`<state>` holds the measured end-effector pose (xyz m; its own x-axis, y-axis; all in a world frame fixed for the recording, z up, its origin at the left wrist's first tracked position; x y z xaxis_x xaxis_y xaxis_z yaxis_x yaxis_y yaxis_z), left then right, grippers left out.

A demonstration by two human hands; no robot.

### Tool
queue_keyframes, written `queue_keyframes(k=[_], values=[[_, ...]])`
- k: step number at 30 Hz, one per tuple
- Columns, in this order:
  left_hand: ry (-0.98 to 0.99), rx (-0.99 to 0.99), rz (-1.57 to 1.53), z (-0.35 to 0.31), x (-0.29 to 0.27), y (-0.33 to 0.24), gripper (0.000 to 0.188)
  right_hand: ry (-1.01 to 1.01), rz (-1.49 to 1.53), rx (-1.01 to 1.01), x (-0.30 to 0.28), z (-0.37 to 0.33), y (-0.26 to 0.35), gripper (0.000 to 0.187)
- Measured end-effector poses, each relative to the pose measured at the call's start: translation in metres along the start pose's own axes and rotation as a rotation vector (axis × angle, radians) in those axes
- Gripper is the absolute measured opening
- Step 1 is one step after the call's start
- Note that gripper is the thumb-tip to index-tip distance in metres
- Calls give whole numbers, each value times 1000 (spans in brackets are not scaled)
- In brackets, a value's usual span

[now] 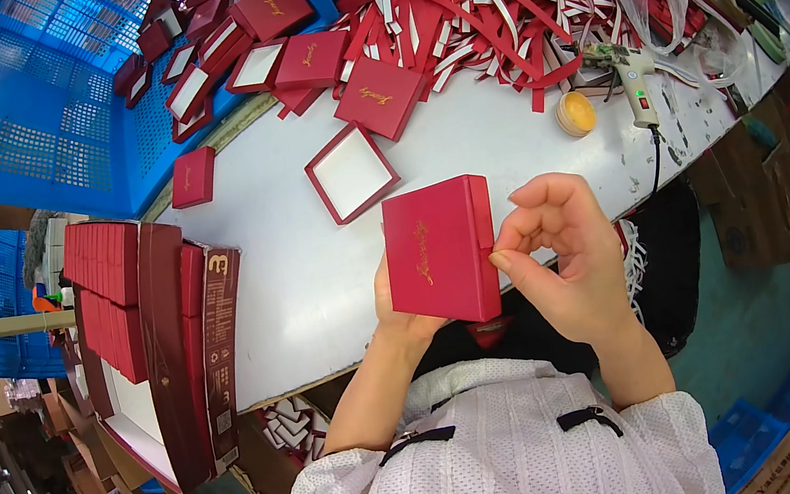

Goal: The person assembles small red jewelry boxes by inserting a red ribbon into a slot on the side of each box. They handle the boxes one at a time, picking them up from a stack, inserting the ribbon, and placing the finished boxes into a blue crate.

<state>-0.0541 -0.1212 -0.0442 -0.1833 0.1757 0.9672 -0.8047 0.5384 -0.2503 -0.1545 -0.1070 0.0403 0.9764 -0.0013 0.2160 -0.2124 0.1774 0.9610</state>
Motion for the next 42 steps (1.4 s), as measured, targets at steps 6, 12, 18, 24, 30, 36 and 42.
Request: queue_keyframes(k=[6, 12, 18, 24, 30, 36, 42], values=[[-145, 161, 252, -8, -16, -21, 49, -35, 320, 268, 16, -8, -42, 22], [-462, 336, 1088, -38, -64, -50, 53, -115, 620, 480, 18, -16, -96, 18], [-283, 461, 1889, -26, -12, -63, 38, 358, -242, 314, 38, -2, -101, 27], [-236, -39, 1646, -39, -31, -56, 20, 193, -398, 80, 2, 56, -92, 15], [-195, 147, 1477, -107, 4, -98, 9, 118, -1252, -149, -73, 119, -115, 27], [-602, 1335, 1275, -258, 126, -328, 24, 142, -1119, -124, -59, 124, -96, 19], [-1224, 1169, 1233, -371, 24, -514, 25, 241, -441, -121, 4, 79, -46, 13]])
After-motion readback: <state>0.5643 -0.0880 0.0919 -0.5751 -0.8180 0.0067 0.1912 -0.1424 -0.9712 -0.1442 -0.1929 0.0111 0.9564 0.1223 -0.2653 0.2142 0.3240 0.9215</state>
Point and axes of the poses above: each hand's wrist, its own z-axis towards the middle knuckle, its own x-axis out of the palm, y = z × x, the point moved 9 cm from there along z, towards the middle knuckle, and after that the axes turned 12 degrees about z, right-handed, at the moved point
